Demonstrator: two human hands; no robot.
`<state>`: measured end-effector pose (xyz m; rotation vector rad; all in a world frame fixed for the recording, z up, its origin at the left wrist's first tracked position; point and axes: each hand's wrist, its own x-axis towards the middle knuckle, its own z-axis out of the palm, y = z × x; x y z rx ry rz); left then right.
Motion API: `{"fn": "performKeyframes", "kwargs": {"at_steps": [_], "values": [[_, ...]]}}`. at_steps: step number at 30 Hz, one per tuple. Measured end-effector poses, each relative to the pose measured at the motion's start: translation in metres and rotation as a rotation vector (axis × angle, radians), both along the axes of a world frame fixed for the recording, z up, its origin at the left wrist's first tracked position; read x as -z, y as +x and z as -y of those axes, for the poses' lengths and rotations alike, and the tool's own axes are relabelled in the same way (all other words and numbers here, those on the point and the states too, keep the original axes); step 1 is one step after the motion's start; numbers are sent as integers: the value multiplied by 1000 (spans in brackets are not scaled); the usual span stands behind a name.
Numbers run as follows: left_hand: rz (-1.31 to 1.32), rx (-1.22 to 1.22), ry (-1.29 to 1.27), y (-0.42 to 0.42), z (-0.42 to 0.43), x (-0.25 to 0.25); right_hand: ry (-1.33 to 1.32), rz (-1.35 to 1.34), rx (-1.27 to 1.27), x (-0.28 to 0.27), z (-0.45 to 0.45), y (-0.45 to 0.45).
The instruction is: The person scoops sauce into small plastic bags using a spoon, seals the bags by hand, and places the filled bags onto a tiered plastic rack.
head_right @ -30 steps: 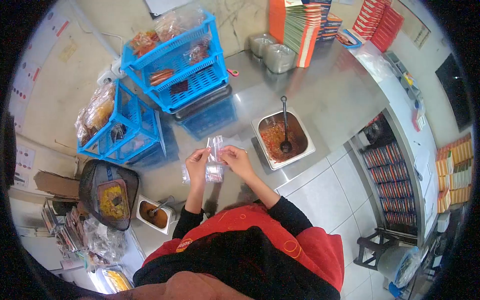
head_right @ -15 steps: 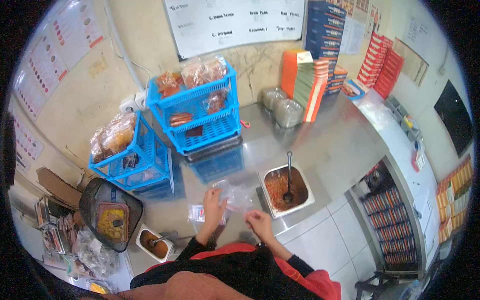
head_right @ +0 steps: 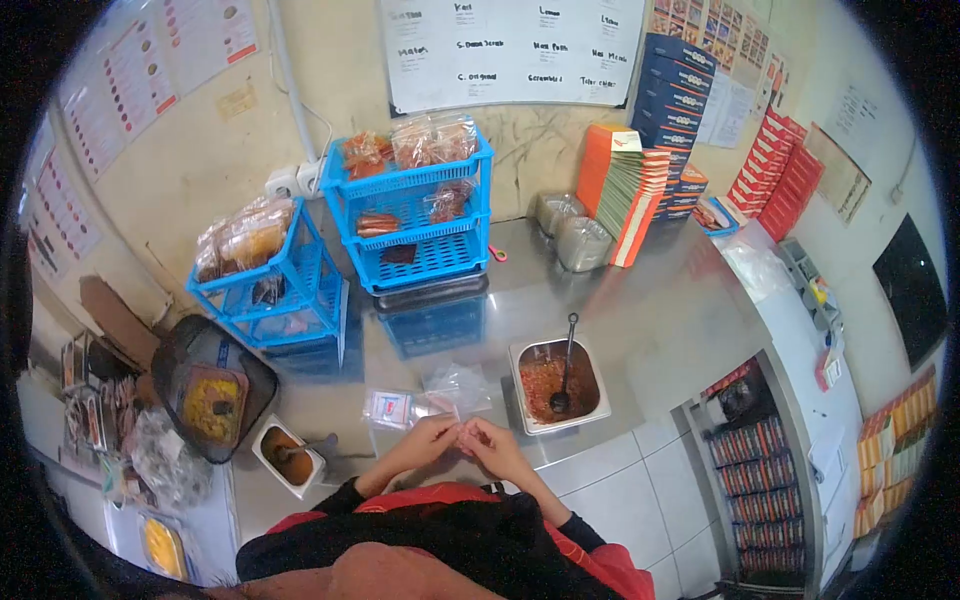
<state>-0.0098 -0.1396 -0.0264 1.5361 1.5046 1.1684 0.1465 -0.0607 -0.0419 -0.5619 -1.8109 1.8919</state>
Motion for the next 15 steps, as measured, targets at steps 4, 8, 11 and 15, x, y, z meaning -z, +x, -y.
{"fn": "performKeyframes", "kwargs": {"at_steps": [4, 8, 11, 15], "values": [[-58, -91, -23, 28, 10, 2, 36, 43, 128, 13, 13, 18], [-279, -123, 186, 63, 16, 12, 550, 215, 333, 9, 33, 45], [-234, -103, 111, 90, 32, 5, 397, 209, 373, 3, 50, 70], [-266, -154, 43, 126, 62, 9, 551, 278, 635, 21, 60, 97]]}}
